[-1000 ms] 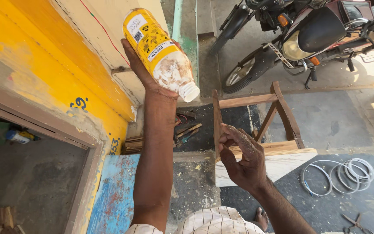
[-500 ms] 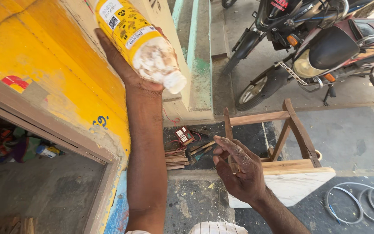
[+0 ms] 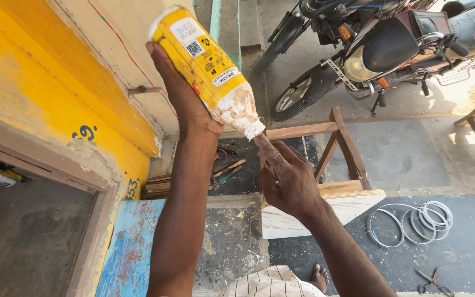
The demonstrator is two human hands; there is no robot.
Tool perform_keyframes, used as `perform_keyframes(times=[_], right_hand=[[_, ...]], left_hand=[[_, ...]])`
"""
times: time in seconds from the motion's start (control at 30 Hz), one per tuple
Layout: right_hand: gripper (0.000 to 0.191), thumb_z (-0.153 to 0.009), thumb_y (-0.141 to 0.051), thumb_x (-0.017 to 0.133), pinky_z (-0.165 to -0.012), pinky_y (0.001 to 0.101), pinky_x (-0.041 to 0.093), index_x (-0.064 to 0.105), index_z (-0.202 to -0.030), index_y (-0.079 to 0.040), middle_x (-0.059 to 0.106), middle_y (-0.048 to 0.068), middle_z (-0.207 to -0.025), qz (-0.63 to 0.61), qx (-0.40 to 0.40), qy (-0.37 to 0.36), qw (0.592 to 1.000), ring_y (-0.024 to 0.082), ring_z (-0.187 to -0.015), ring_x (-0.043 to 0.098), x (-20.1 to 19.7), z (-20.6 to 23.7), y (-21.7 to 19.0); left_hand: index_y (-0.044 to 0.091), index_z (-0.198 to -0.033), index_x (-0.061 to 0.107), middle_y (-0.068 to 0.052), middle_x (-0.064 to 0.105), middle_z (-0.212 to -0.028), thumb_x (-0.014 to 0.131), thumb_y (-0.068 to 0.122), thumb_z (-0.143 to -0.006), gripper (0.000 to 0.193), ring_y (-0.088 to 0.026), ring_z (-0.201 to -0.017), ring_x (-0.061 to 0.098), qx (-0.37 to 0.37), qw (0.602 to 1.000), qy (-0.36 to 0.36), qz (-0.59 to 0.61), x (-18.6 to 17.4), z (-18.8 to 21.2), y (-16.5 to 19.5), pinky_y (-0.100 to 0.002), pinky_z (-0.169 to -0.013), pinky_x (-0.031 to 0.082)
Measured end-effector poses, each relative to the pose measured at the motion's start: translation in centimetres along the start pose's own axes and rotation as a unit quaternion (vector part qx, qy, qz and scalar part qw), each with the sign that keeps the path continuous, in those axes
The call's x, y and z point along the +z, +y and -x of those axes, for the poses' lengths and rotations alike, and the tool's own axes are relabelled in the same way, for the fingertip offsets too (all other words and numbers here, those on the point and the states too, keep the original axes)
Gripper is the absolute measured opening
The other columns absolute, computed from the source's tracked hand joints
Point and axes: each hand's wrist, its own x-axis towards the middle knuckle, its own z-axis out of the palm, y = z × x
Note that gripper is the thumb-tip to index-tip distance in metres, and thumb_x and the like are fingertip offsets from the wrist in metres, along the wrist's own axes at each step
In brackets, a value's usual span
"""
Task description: The person cuts a white plastic edge banding strip with scissors, then opens a yellow adhesive bottle and spreads glue onto the edge of a wooden chair frame with a finger. They then press the cut strip onto the glued chair edge and hold it in place.
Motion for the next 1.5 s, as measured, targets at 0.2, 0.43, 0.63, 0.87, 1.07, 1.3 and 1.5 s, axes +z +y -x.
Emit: perform_keyframes(times=[0.2,0.43,0.63,0.87,1.07,1.3,1.5], right_hand=[[0.029,-0.078,-0.002,0.065,-0.074,0.0467,0.056,0.062,-0.107,-0.002,0.069,0.015,-0.09,0.097,0.026,-0.037,0.994,0.037,-0.078,0.069,1.3,-1.6,1.1],[0.013,-0.082,-0.003,0.061,-0.064,0.0336,0.056,0.071,-0.091,-0.002,0.071,0.009,-0.07,-0.076,0.219,-0.12,0.965,0.019,-0.066,0.071,2.7,-0.5,1.1],[0.022,-0.085,0.003,0.052,-0.074,0.0306,0.059,0.072,-0.092,0.003,0.074,0.008,-0.084,-0.283,0.259,-0.109,0.917,0.013,-0.079,0.07,4.2,1.2,2.3],[0.024,-0.086,0.011,0.052,-0.082,0.0428,0.057,0.072,-0.098,0.006,0.074,0.02,-0.098,-0.631,0.225,0.004,0.742,0.027,-0.086,0.071,6.2,4.4,2.0],[0.06,-0.085,0.007,0.058,-0.092,0.0465,0.049,0.058,-0.144,-0.002,0.071,0.021,-0.112,-0.844,0.22,0.082,0.482,0.031,-0.094,0.068,6.7,9.9,1.1],[0.069,-0.067,0.005,0.054,-0.122,0.0459,0.033,0.067,-0.133,-0.011,0.041,0.012,-0.163,-0.075,0.4,-0.087,0.909,0.032,-0.153,0.036,7.0,18.0,10.4],[0.079,-0.065,0.003,0.056,-0.119,0.0533,0.02,0.064,-0.139,-0.022,0.027,0.016,-0.166,0.142,0.35,-0.281,0.882,0.034,-0.154,0.021,12.9,22.2,18.8]], left_hand=[[0.013,-0.154,0.039,-0.009,0.056,-0.138,0.047,0.076,-0.089,0.091,-0.023,-0.121,0.063,-0.079,0.992,0.095,-0.02,-0.3,1.8,-2.0,-0.042,-0.099,0.056],[0.007,-0.155,0.039,-0.014,0.055,-0.138,0.051,0.079,-0.089,0.099,-0.025,-0.122,0.061,-0.098,0.989,0.087,-0.061,-1.3,3.3,-3.3,-0.043,-0.1,0.055],[0.009,-0.154,0.04,-0.012,0.055,-0.14,0.05,0.08,-0.086,0.099,-0.024,-0.122,0.061,-0.103,0.987,0.116,-0.05,-2.5,3.8,-4.2,-0.042,-0.1,0.054],[0.014,-0.155,0.04,-0.01,0.054,-0.145,0.047,0.076,-0.091,0.09,-0.025,-0.126,0.06,-0.111,0.98,0.166,-0.017,-4.9,5.2,-5.0,-0.042,-0.102,0.053],[0.018,-0.151,0.044,-0.005,0.058,-0.138,0.04,0.072,-0.096,0.077,-0.025,-0.121,0.063,-0.099,0.976,0.188,0.052,-9.7,6.0,-4.7,-0.045,-0.1,0.056],[0.017,-0.146,0.045,-0.009,0.062,-0.122,0.042,0.073,-0.096,0.076,-0.03,-0.104,0.07,-0.103,0.973,0.205,-0.024,-17.5,10.5,-1.6,-0.05,-0.087,0.064],[0.017,-0.15,0.041,-0.008,0.063,-0.129,0.041,0.072,-0.092,0.08,-0.028,-0.108,0.074,-0.136,0.939,0.315,0.009,-20.2,13.6,-2.8,-0.051,-0.088,0.066]])
